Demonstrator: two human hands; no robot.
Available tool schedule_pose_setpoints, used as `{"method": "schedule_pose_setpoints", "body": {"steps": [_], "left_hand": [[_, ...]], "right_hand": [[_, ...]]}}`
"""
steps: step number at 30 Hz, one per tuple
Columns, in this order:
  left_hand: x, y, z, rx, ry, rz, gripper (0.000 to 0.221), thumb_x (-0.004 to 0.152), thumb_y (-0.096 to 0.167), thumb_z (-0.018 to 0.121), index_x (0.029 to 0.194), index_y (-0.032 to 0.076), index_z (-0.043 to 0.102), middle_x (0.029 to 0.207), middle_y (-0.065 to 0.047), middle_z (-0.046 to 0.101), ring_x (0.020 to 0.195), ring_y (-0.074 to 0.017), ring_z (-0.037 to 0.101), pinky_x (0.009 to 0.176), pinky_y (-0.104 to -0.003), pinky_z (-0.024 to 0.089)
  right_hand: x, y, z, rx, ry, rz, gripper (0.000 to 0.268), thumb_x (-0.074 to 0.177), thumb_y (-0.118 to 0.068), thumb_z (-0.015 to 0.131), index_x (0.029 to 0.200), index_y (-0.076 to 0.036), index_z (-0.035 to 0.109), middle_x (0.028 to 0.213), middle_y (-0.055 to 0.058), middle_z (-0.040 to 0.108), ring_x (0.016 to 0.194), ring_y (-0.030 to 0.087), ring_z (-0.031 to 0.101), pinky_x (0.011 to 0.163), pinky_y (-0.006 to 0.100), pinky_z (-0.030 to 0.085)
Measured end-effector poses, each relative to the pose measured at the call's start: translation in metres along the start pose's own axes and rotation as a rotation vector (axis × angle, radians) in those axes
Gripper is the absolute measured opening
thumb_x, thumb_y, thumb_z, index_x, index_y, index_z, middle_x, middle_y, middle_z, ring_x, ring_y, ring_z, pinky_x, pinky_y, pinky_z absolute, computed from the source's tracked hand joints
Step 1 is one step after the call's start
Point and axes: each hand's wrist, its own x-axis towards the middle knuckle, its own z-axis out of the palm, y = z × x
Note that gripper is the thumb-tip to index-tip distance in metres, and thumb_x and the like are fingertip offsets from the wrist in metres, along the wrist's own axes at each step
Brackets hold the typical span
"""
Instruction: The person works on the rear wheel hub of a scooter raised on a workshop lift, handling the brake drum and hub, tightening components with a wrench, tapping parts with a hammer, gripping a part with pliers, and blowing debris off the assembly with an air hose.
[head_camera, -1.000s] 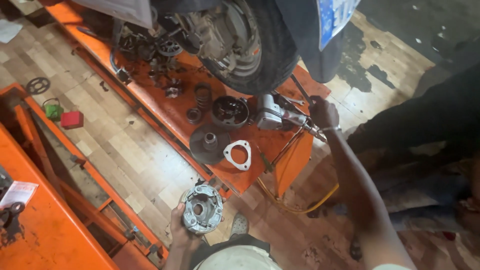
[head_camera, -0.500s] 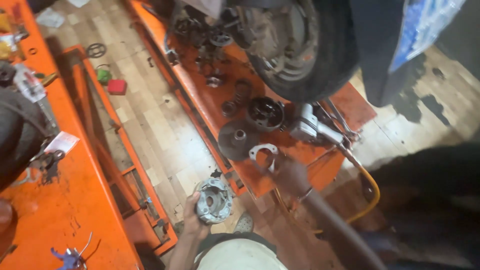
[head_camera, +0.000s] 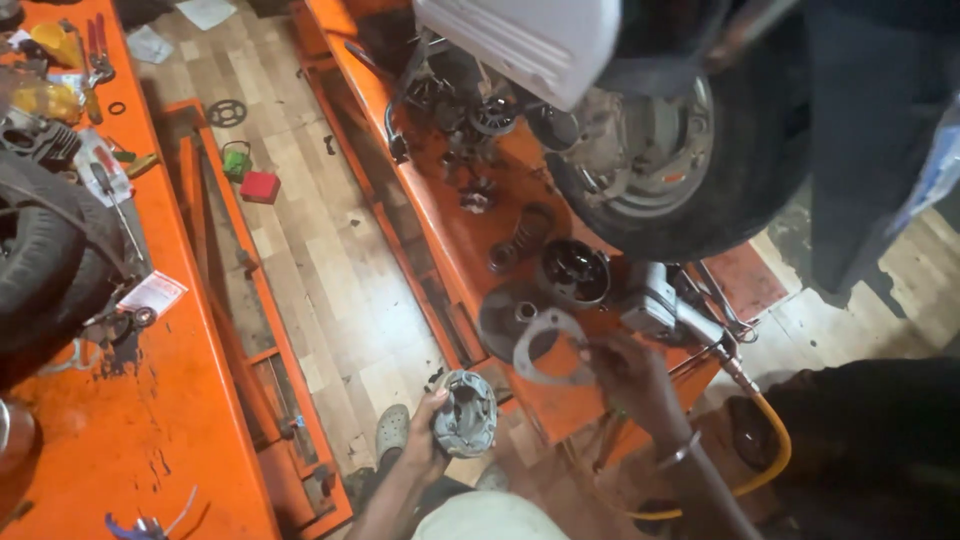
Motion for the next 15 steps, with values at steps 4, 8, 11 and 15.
{"method": "schedule_pose_setpoints", "body": {"steps": [4,8,11,15], "left_hand": [[-0.007,0.049,-0.012,-0.023,0.040,-0.030,0.056,0.092,0.045,0.050,0.132,0.007,0.057,0.118,-0.022,0.071,0.102,-0.0367,0.073,0.079,-0.057,0.064],[-0.013,0.088,-0.057,-0.100,0.036,0.108,0.055,0.095,0.043,0.051,0.134,0.005,0.055,0.122,-0.020,0.068,0.107,-0.0363,0.070,0.083,-0.062,0.061],[-0.026,0.118,-0.081,-0.137,0.201,0.109,0.054,0.094,0.042,0.050,0.137,0.009,0.053,0.125,-0.017,0.066,0.111,-0.0358,0.068,0.089,-0.065,0.059],[-0.043,0.138,-0.160,-0.168,0.146,0.353,0.056,0.100,0.035,0.050,0.148,0.007,0.049,0.135,-0.021,0.061,0.119,-0.0386,0.063,0.094,-0.062,0.052]], "right_hand": [[0.082,0.006,0.048,0.513,-0.089,0.159,0.030,0.095,-0.016,0.066,0.123,-0.007,0.072,0.082,0.005,0.066,0.063,0.011,0.058,0.051,0.028,0.043],[0.200,-0.049,0.108,0.703,-0.068,0.152,0.020,0.098,-0.028,0.067,0.111,-0.013,0.069,0.081,0.000,0.066,0.067,0.009,0.060,0.052,0.023,0.045],[0.300,-0.044,0.160,0.746,0.007,0.146,0.017,0.095,-0.027,0.070,0.104,-0.012,0.067,0.077,0.001,0.064,0.062,0.012,0.060,0.048,0.024,0.046],[0.404,-0.025,0.222,0.704,0.169,0.138,0.014,0.093,-0.025,0.066,0.098,-0.011,0.063,0.070,0.003,0.063,0.048,0.015,0.059,0.036,0.027,0.038]]}}
